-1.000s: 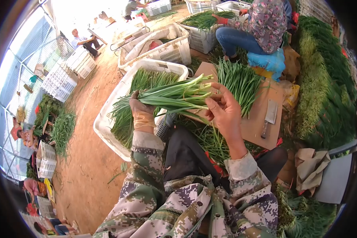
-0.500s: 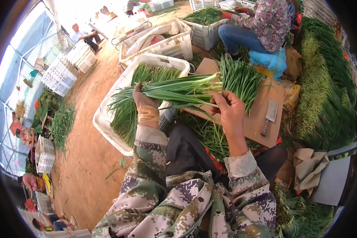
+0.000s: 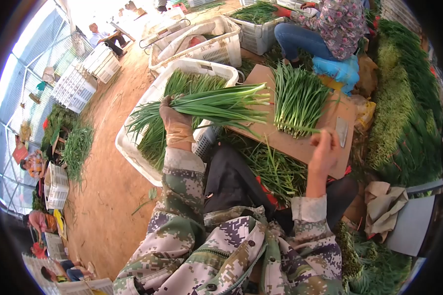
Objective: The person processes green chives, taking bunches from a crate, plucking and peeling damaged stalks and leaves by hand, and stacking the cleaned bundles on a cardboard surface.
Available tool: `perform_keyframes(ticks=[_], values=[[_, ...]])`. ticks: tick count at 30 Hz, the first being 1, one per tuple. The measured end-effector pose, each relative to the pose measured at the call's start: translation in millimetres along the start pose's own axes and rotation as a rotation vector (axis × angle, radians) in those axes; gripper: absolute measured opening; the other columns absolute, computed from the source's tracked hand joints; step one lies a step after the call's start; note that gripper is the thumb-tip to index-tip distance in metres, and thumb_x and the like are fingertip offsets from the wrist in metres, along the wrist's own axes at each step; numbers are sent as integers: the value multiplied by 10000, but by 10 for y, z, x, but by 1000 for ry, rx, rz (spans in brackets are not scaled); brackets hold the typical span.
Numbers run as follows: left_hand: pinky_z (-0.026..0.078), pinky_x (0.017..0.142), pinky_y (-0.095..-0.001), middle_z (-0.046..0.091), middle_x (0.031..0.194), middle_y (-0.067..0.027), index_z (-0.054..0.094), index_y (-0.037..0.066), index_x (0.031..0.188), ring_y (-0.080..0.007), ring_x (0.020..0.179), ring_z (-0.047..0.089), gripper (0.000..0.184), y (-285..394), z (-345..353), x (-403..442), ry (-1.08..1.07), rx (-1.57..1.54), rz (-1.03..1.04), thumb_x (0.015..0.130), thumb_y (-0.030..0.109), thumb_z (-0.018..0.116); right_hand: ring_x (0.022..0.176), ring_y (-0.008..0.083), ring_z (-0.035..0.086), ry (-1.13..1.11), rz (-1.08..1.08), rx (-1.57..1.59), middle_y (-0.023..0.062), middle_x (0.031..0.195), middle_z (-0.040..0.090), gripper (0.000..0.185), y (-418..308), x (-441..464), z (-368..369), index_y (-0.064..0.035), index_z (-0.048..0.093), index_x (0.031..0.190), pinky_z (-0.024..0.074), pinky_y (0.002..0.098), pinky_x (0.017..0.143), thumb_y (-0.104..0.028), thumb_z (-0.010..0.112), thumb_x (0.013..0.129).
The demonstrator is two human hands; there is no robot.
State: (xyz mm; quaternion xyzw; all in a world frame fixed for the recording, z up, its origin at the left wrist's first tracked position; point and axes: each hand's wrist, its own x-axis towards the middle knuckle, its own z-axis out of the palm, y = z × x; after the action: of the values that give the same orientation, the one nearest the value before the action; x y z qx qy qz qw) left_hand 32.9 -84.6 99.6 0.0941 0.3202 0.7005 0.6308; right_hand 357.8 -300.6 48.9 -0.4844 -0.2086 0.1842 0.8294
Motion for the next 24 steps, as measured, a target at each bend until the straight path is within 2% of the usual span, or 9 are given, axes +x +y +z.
perform_keyframes(ticks=[2,4,8,10,12,14,18,21,24], values=[[562,716,-460,653,828,-119,565,69,908,-287,743,634,257,106,-93,98,4,-2,5,964,275,421,569,116,540,135,49,-107,16,631,538,83,63,42,-395,-28,610,884,453,279,538,-73,558,931],[563,718,-464,652,831,-119,563,71,910,-291,741,634,255,209,-112,152,3,-4,15,963,273,418,568,193,572,-20,-7,-762,71,635,584,100,65,-26,-839,-10,599,836,468,331,556,-85,587,902],[542,744,-515,655,882,-153,500,102,922,-320,783,617,200,344,-113,277,5,-2,60,956,285,426,775,390,680,-882,25,-1623,231,791,675,174,320,-526,-1167,20,671,752,534,465,682,-150,701,740],[539,745,-520,653,890,-159,500,103,915,-323,789,615,203,347,-91,260,-16,-29,20,954,290,433,847,409,684,-1245,188,-1742,243,835,684,171,277,-681,-1007,8,693,728,543,490,729,-158,714,689],[537,744,-522,651,890,-164,498,101,910,-325,786,612,203,340,-46,247,-19,-28,6,953,290,437,808,416,668,-1299,1,-1696,223,820,680,204,155,-683,-808,5,697,851,532,506,711,-160,712,732],[540,735,-508,653,894,-167,499,100,913,-314,780,611,198,289,20,184,-6,-30,38,955,284,438,746,403,650,-997,-445,-1334,207,804,665,295,-148,-617,-342,18,652,1021,511,502,671,-181,694,806],[544,723,-487,655,886,-162,508,107,893,-296,766,611,193,195,121,49,1,4,52,958,273,435,622,313,608,-763,-271,-664,158,745,631,390,-560,-519,562,55,553,1149,478,411,597,-162,713,868],[547,715,-471,656,865,-153,516,115,864,-280,753,612,196,155,155,-9,-7,12,24,961,266,436,618,259,615,-628,-196,-483,131,709,626,492,-690,-505,998,54,499,1240,477,365,583,-152,738,863],[547,707,-467,656,844,-144,524,119,845,-272,743,612,211,136,247,-186,24,21,24,962,276,446,632,243,637,-644,-177,-546,121,705,636,568,-610,-430,1186,47,449,1304,482,360,581,-168,740,866]])
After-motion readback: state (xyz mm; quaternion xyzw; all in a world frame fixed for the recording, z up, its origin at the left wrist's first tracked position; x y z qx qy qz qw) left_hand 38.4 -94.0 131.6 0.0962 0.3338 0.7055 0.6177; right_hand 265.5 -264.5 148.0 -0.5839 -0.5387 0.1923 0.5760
